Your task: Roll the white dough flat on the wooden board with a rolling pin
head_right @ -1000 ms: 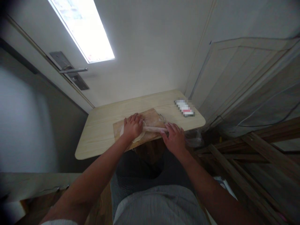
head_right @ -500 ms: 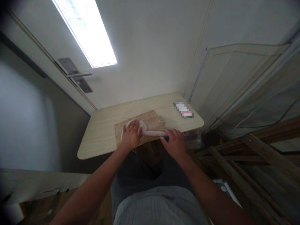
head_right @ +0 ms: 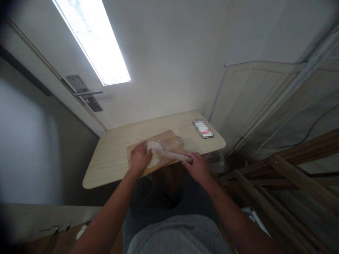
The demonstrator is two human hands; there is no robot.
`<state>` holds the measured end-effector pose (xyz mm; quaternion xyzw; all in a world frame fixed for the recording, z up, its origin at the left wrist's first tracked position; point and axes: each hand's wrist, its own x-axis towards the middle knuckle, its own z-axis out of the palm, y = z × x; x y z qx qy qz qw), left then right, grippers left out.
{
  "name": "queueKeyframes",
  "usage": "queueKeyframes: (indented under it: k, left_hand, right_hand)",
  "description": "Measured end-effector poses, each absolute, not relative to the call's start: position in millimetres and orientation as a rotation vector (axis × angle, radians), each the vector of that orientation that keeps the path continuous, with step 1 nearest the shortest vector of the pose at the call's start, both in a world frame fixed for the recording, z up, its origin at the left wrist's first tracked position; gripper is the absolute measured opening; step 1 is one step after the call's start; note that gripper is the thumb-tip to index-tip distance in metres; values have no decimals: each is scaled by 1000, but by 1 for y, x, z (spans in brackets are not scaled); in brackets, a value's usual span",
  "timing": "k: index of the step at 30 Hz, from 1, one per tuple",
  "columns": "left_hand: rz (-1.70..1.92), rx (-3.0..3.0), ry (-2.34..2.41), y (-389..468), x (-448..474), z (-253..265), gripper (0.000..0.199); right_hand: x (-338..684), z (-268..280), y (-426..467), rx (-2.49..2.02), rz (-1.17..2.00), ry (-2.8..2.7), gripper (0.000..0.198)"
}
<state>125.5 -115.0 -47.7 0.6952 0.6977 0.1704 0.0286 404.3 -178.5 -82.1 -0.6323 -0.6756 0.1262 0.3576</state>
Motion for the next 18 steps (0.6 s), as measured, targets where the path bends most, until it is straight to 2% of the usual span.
queueKeyframes:
  k: [8,13,18]
  left_hand:
    - [586,2229,1806,-109,114,-51,53]
    - [836,2148,1578,-96,106,-52,41]
    - [1008,2125,1654,-88,136,-37,46]
  right_hand:
    - [400,-80,-173,-1659,478,-1705,28]
    - [405,-69,-169,-1695,505,-1778,29]
    - [408,-58,-164,-1657,487,-1862,25]
